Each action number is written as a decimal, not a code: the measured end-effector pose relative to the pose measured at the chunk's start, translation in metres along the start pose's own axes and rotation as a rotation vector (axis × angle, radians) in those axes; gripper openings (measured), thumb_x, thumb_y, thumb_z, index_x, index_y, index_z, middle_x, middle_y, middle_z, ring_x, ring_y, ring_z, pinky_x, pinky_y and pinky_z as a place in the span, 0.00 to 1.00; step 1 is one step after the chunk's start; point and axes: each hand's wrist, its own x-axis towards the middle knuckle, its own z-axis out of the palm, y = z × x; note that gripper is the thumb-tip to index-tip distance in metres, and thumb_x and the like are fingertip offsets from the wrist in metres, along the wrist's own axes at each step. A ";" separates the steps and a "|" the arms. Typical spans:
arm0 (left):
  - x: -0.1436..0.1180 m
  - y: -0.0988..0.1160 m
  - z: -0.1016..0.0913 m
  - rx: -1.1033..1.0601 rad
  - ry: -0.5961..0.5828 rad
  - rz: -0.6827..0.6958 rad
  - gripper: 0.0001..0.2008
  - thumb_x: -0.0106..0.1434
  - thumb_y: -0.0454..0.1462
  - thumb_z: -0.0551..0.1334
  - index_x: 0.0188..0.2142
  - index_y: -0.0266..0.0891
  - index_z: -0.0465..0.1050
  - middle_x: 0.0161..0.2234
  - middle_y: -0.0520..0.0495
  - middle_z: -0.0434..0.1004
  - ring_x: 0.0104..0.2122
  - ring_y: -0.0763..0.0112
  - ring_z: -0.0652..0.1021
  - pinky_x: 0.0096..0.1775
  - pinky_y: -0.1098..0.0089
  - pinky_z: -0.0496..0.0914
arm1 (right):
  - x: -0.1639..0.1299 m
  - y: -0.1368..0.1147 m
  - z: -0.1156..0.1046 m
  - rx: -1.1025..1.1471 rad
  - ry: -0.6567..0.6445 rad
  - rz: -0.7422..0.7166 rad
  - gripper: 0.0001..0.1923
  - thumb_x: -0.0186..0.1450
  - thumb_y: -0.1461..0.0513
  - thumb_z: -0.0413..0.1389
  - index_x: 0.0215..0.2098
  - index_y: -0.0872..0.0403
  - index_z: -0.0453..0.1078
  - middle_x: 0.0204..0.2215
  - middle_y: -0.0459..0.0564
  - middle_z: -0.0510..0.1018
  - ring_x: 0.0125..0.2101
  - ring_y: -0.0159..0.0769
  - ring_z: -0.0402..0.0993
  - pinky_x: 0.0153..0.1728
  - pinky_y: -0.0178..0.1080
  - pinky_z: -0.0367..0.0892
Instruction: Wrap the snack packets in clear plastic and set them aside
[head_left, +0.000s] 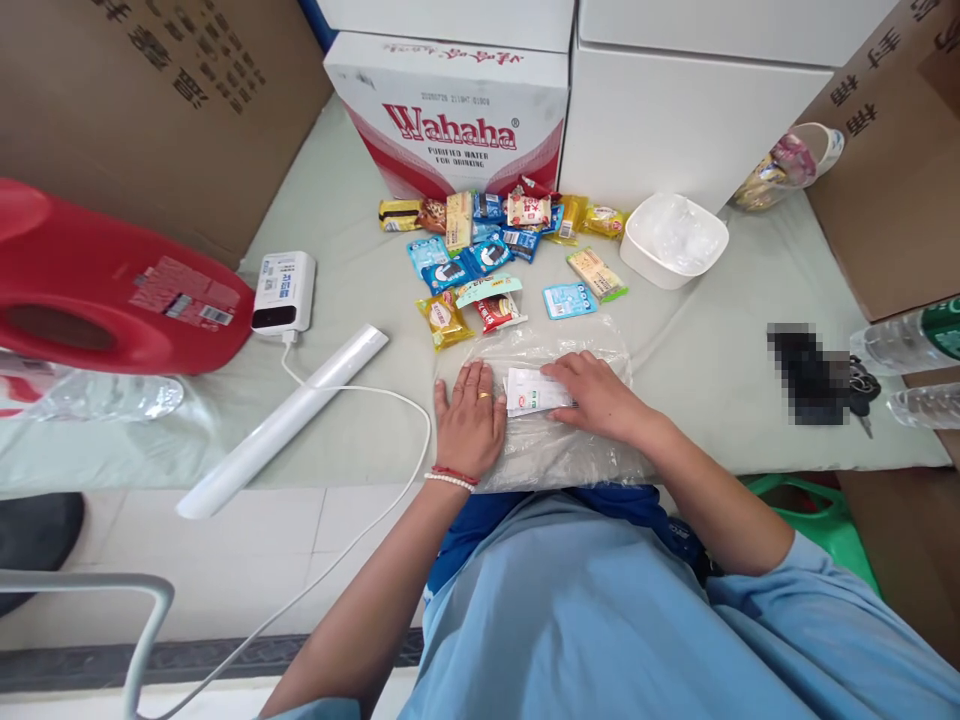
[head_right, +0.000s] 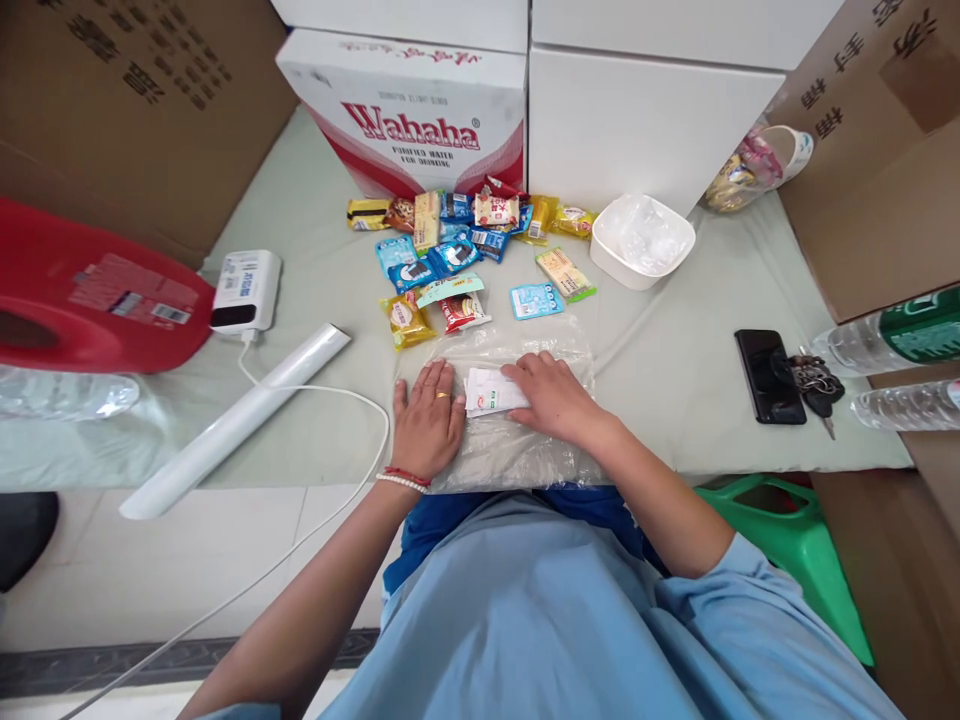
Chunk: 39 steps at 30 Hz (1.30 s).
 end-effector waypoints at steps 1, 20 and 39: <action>0.000 0.000 0.000 -0.010 0.004 -0.002 0.30 0.76 0.44 0.43 0.71 0.32 0.58 0.72 0.33 0.58 0.72 0.52 0.60 0.70 0.39 0.50 | 0.000 0.002 0.001 0.015 0.000 -0.002 0.32 0.66 0.58 0.65 0.66 0.54 0.65 0.57 0.60 0.73 0.54 0.54 0.65 0.54 0.51 0.64; -0.003 -0.009 0.003 -0.101 0.118 0.012 0.26 0.76 0.41 0.49 0.70 0.36 0.61 0.72 0.34 0.59 0.72 0.49 0.60 0.69 0.38 0.52 | -0.006 0.000 0.003 -0.006 0.034 -0.041 0.28 0.70 0.57 0.60 0.66 0.56 0.66 0.62 0.63 0.70 0.57 0.55 0.65 0.57 0.56 0.64; -0.035 -0.071 -0.040 -0.620 -0.138 0.369 0.08 0.72 0.38 0.59 0.44 0.44 0.78 0.51 0.44 0.83 0.53 0.63 0.82 0.56 0.60 0.74 | -0.107 0.041 0.004 0.322 0.249 -0.143 0.11 0.75 0.60 0.51 0.48 0.49 0.76 0.38 0.52 0.83 0.40 0.39 0.77 0.43 0.42 0.74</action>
